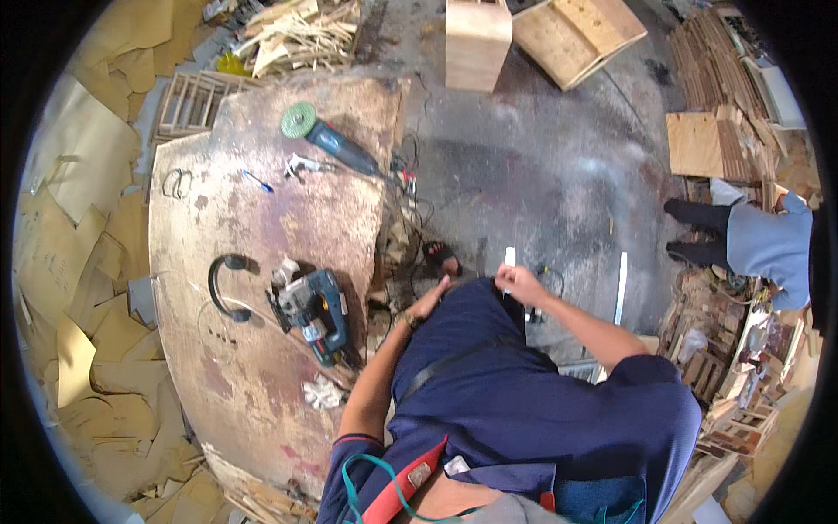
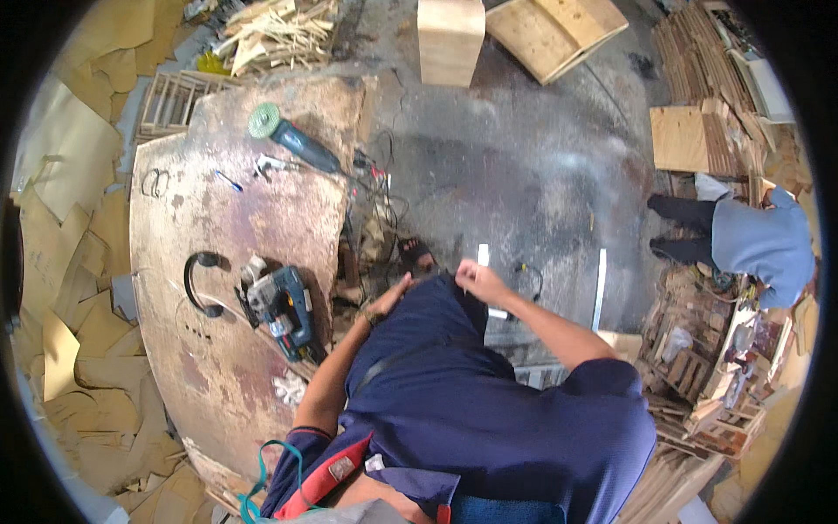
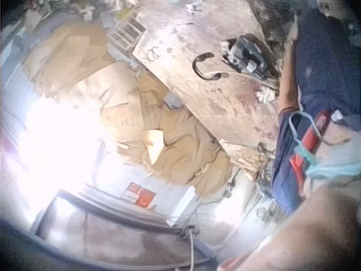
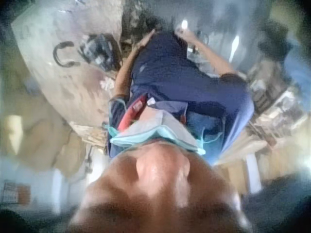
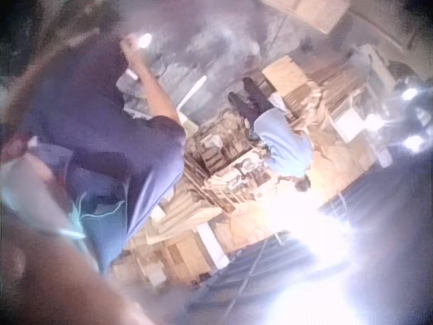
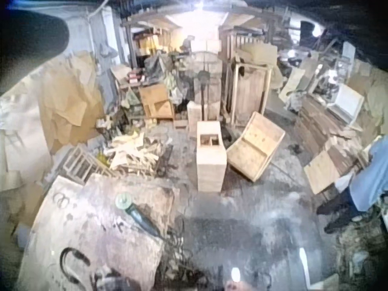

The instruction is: The person puts on a face mask and gloves, then positions a metal frame on the floor. They use a wrench to tighten bolts at multiple joints of the frame, securing the structure.

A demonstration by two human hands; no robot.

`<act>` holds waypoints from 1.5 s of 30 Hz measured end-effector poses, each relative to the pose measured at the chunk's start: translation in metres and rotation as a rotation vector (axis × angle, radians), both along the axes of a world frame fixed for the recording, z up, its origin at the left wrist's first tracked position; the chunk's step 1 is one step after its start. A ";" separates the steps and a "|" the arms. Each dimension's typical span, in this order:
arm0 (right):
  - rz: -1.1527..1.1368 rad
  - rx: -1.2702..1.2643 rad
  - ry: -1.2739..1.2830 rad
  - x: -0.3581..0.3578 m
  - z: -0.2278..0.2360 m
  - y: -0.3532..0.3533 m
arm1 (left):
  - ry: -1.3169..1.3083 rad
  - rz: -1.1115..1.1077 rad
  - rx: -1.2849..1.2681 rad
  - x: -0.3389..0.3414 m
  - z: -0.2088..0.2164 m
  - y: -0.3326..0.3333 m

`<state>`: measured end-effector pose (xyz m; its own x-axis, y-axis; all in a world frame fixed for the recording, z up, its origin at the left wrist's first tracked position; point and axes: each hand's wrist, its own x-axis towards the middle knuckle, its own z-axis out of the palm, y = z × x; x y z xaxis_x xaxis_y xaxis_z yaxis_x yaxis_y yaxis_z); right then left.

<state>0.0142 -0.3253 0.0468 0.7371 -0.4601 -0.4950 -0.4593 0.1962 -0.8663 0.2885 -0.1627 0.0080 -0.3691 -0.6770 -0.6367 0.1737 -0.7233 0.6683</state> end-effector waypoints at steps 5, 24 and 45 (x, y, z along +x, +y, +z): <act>-0.714 0.171 -0.193 0.038 0.001 -0.029 | -0.148 0.008 0.027 -0.004 0.019 0.000; 0.074 0.061 -0.473 0.301 0.168 0.032 | -0.331 1.364 -0.349 0.075 0.222 0.041; 0.500 1.003 -0.006 0.344 0.240 0.170 | -1.930 1.306 -0.084 0.054 0.250 0.215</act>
<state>0.3586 -0.1550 0.2871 0.7307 0.4936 -0.4716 -0.6785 0.6012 -0.4221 0.3426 0.0520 0.2583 0.8974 -0.0025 0.4412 -0.2858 -0.7651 0.5770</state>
